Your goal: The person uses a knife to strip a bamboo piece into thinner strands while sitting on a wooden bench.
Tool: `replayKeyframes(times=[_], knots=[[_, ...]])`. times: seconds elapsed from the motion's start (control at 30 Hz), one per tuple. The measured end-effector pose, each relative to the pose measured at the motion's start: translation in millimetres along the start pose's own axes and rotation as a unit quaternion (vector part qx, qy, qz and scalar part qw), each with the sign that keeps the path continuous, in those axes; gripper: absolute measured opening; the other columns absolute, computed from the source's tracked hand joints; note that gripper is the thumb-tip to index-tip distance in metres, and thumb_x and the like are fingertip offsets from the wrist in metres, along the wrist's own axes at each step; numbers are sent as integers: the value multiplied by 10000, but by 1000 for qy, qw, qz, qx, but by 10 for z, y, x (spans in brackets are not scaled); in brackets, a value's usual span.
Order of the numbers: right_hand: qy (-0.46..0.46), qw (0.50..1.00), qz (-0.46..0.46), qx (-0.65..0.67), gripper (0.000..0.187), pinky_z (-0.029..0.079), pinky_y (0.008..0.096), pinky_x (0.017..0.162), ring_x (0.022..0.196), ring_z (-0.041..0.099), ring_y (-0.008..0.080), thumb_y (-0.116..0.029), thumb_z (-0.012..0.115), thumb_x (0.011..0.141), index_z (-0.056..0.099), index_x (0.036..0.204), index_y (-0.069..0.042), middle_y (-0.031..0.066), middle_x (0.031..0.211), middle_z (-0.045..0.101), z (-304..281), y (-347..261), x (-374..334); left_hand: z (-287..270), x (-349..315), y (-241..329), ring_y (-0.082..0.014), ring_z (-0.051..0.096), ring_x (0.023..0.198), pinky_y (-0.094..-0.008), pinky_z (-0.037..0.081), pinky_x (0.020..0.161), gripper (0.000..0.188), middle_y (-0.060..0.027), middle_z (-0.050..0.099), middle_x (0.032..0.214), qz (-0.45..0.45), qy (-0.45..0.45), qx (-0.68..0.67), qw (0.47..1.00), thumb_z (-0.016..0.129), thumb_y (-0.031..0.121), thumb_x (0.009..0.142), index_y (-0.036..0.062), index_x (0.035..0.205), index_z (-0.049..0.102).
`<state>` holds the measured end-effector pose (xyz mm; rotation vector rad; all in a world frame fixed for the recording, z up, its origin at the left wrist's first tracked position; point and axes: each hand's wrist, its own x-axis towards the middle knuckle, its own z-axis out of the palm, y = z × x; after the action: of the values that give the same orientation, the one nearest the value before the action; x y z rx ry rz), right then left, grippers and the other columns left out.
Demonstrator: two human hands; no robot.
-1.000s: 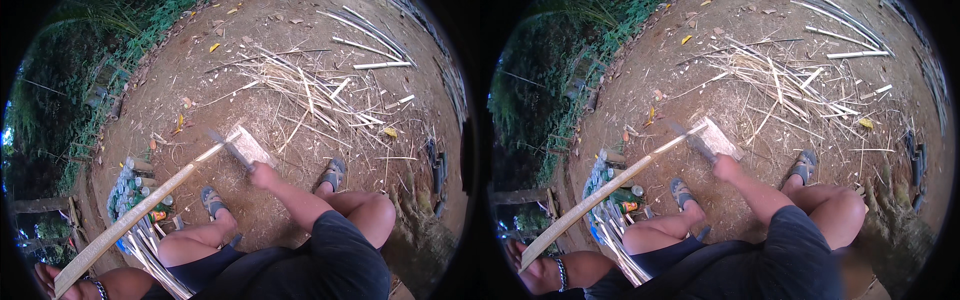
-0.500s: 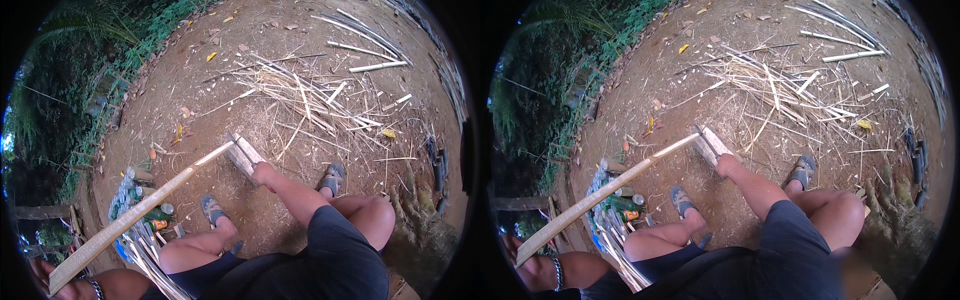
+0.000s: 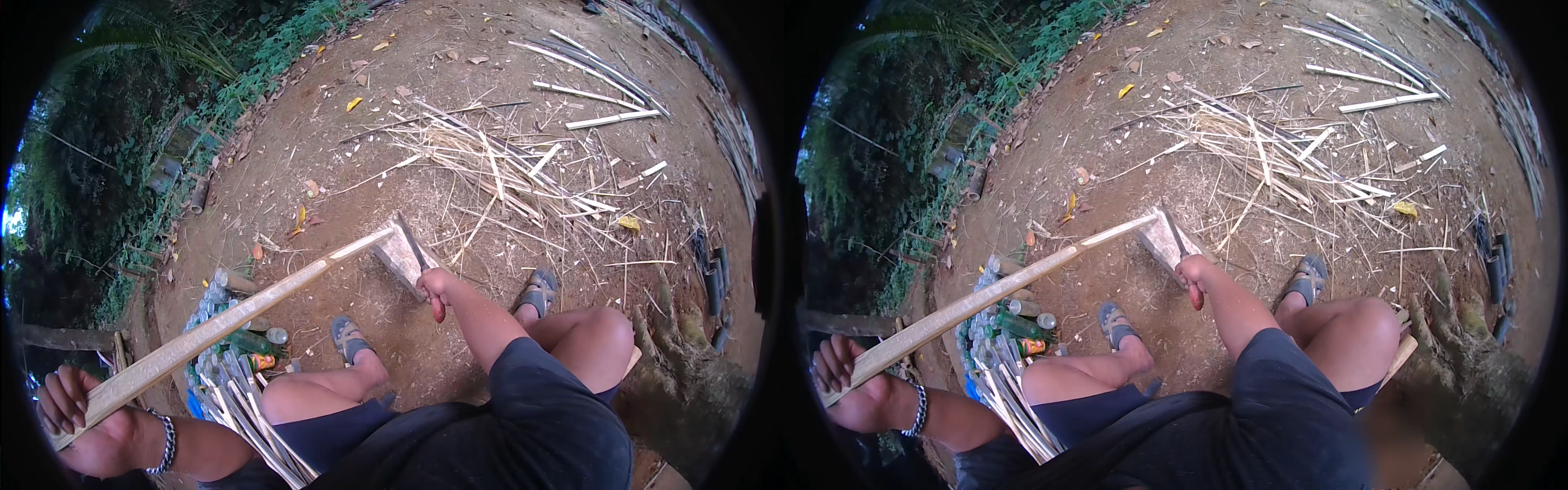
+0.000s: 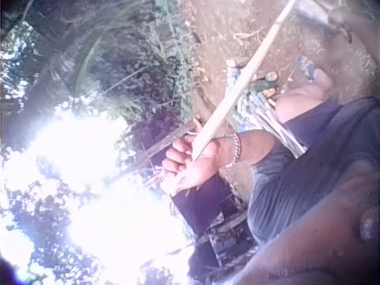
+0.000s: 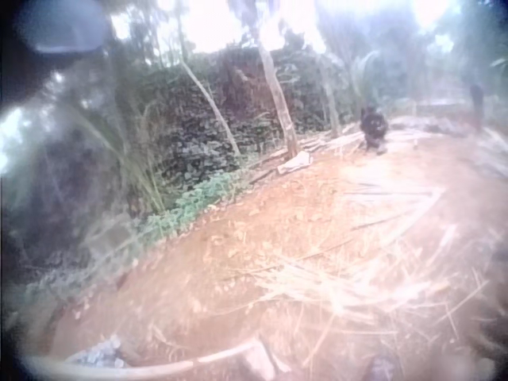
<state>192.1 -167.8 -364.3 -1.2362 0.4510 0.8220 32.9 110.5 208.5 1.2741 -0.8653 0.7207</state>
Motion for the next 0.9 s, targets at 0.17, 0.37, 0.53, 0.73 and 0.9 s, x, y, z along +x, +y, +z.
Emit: replayKeyframes(times=[0.17, 0.37, 0.53, 0.73, 0.9], knots=[[108, 954, -94, -265, 326, 513, 412, 674, 726, 651, 323, -156, 629, 785, 590, 1001, 84, 224, 847, 655, 65, 78, -472, 118, -284, 32, -81, 310, 501, -242, 251, 530, 476, 41, 344, 595, 46, 61, -42, 996, 660, 512, 790, 122, 743, 393], [55, 881, -303, -359, 338, 503, 468, 756, 837, 638, 402, -182, 546, 822, 562, 1061, 57, 258, 875, 640, 1107, -405, -2088, 419, -701, 321, -73, 312, 503, -241, 234, 531, 460, 47, 346, 587, 66, 120, -21, 990, 746, 444, 742, 134, 750, 407], [-58, 837, -369, -400, 294, 502, 484, 743, 824, 631, 419, -154, 566, 800, 552, 1026, 33, 258, 851, 637, 1592, -553, -2980, 580, -950, 524, -86, 315, 493, -257, 232, 527, 545, 39, 335, 562, 68, 162, 11, 984, 722, 576, 718, 129, 712, 412], [93, 859, -310, -397, 235, 495, 501, 710, 811, 633, 421, -175, 577, 805, 558, 980, -19, 243, 849, 639, 1111, -240, -2253, 660, -1074, 466, -79, 299, 512, -257, 224, 531, 534, 45, 341, 594, 75, 195, -32, 977, 776, 531, 691, 143, 723, 410], [-53, 782, -422, -456, 265, 501, 510, 702, 814, 642, 403, -210, 593, 807, 558, 988, -20, 240, 850, 643, 1555, -467, -2953, 670, -1106, 565, -79, 292, 527, -259, 226, 539, 539, 47, 327, 604, 74, 192, -5, 978, 791, 514, 694, 146, 709, 398]])
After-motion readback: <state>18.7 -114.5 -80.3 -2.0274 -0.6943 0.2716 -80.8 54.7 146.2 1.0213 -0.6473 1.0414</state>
